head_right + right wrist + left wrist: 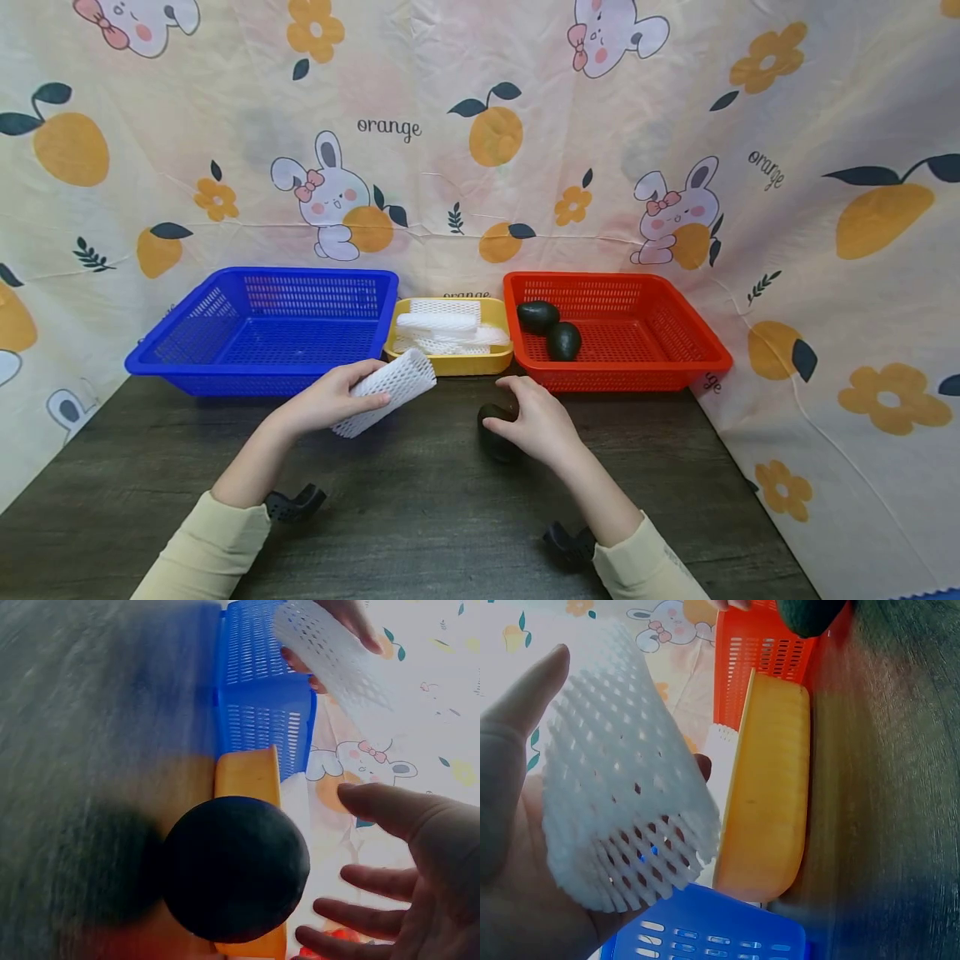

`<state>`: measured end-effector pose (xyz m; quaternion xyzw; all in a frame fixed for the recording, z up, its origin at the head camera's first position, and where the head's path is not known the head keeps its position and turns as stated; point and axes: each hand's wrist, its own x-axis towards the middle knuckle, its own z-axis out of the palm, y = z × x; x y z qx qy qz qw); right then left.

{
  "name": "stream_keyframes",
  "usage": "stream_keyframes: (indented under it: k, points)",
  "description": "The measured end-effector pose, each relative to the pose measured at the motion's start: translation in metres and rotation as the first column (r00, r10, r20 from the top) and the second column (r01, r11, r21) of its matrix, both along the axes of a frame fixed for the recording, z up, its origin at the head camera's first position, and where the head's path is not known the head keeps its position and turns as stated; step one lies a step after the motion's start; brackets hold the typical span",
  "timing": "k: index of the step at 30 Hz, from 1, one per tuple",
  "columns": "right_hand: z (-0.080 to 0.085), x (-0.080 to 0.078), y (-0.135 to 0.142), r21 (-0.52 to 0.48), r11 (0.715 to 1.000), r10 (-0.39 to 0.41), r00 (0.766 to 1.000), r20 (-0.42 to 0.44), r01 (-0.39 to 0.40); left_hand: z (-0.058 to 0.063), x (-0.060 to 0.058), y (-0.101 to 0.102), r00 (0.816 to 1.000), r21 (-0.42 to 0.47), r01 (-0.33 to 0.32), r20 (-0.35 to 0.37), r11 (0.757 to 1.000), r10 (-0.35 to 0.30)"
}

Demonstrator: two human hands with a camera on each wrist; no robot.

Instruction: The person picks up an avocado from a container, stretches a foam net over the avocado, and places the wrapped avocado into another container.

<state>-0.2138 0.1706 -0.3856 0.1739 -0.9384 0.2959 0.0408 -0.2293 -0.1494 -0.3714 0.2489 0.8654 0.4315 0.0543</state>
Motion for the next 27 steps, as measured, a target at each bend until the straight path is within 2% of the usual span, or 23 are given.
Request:
stream_keyframes:
  k: [5,11,20,27]
  points:
    - [-0.003,0.002,0.003,0.067,0.996,-0.059,0.995,0.084,0.054,0.000,0.000,0.000,1.000,-0.002,0.018,0.024,1.000,-0.018]
    - [-0.011,0.003,0.006,0.102,0.994,-0.063,0.988,0.139,0.049,-0.002,0.000,-0.001,0.999,-0.015,0.020,0.032,1.000,-0.020]
    - [-0.021,0.001,0.007,0.066,0.998,-0.026,0.985,0.172,0.015,-0.003,0.000,-0.001,0.999,-0.023,0.019,0.033,1.000,-0.019]
    - [-0.022,-0.002,0.007,0.033,0.999,-0.043,0.966,0.253,0.036,-0.003,0.000,-0.002,1.000,-0.048,0.016,0.018,0.999,-0.015]
